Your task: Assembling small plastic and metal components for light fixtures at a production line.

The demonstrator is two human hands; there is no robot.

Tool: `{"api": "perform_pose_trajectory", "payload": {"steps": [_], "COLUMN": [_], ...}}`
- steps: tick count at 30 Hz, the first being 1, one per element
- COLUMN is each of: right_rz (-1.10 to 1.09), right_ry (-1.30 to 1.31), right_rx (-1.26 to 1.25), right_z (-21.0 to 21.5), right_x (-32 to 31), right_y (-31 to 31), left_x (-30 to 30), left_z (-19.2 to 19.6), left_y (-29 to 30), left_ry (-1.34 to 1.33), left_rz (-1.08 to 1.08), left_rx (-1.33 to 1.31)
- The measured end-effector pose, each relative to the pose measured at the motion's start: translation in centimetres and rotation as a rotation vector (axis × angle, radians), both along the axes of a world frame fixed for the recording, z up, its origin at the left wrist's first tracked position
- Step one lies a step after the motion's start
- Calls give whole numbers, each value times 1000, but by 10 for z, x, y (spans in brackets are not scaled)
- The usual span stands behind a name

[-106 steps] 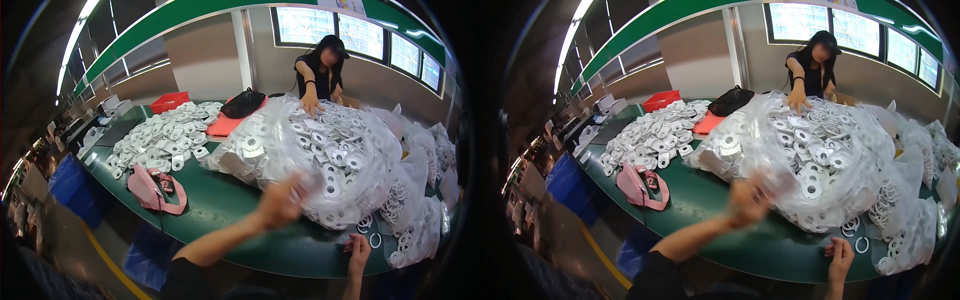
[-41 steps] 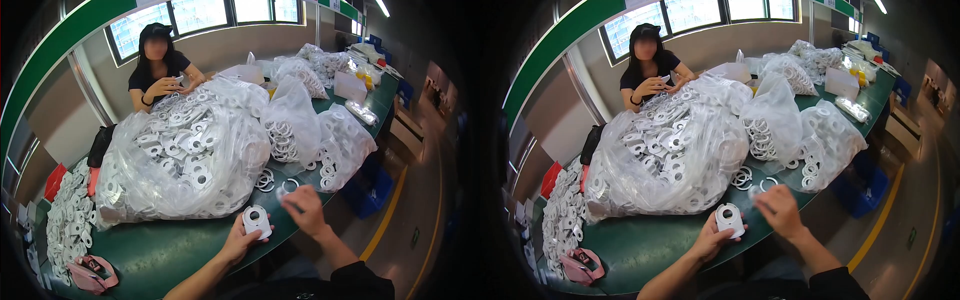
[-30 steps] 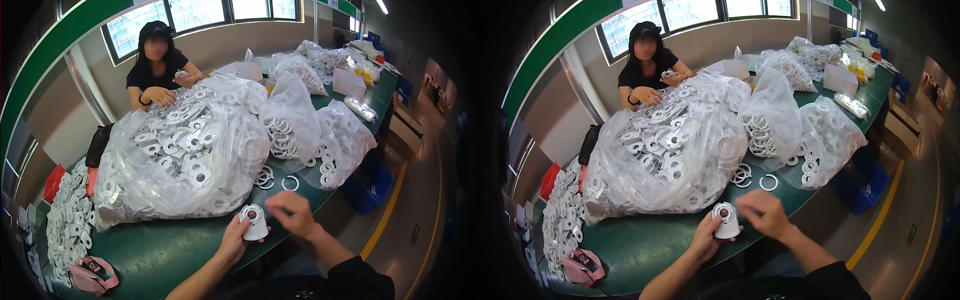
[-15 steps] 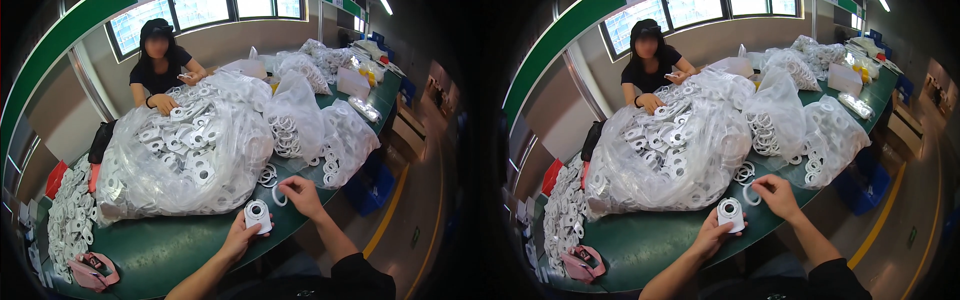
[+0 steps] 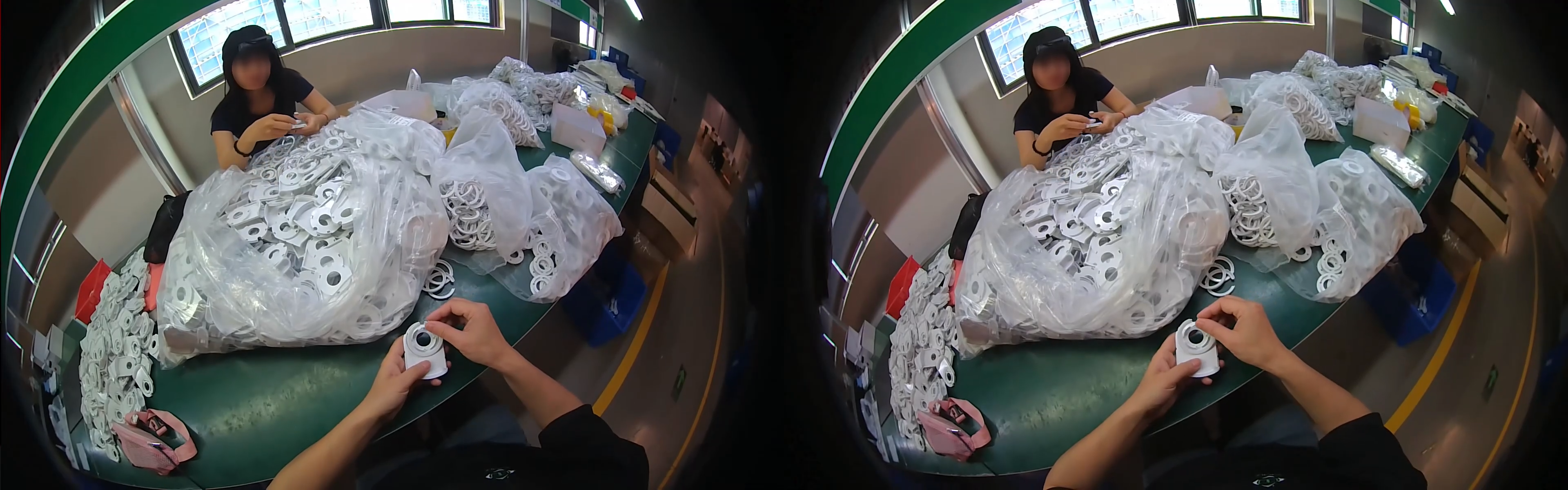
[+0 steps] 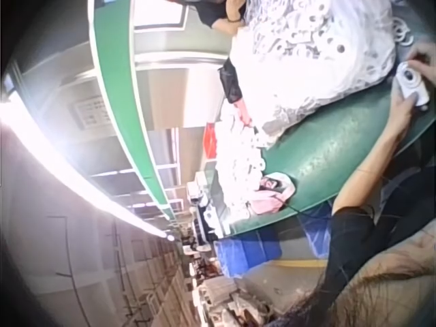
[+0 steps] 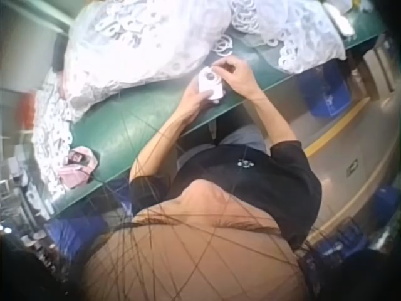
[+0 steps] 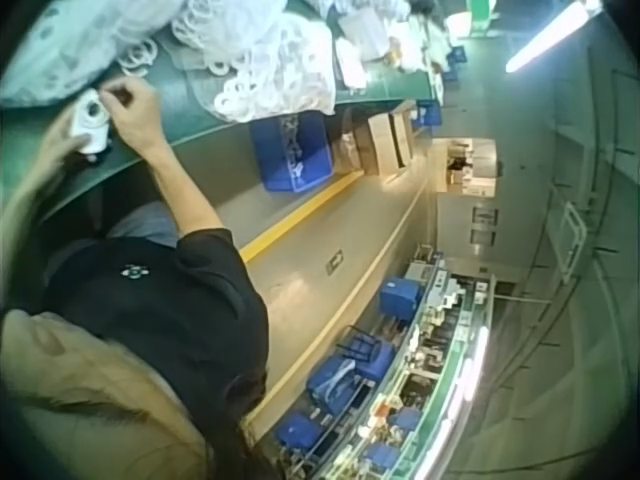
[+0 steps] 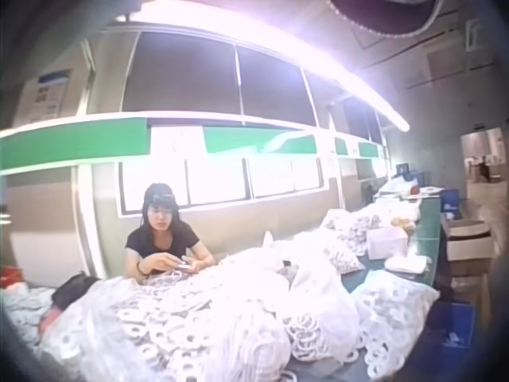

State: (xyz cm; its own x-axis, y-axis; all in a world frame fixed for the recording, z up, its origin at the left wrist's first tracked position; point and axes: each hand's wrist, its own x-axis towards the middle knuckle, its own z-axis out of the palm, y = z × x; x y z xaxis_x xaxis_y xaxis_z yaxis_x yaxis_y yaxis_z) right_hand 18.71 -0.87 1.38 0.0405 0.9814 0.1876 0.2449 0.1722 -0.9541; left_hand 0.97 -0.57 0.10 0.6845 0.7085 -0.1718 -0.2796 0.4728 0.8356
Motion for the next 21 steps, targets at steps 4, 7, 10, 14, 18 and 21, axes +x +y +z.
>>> {"api": "perform_pose_trajectory", "payload": {"steps": [4,7,10,14,18,21], "right_rz": [-8,-35,-37,20,33,176], "right_ry": [-16,-83,-119,-86,13,83], "right_rx": [-15,51,89,81,81,-17], "right_z": [1,5,5,9,6,-3], "right_x": [-2,-5,-4,-3,-6,1], "right_y": [2,-1,-4,-7,-6,-6], "left_x": [-2,-2,-1,-1,0,2], "left_z": [-1,-1,-2,-1,0,-4], "left_y": [1,2,1,-1,-4,-11], "left_ry": [-2,-1,-3,79,153,152], "left_rz": [-8,-4,3,63,19,46], "left_rx": [4,-12,4,153,256,277]}}
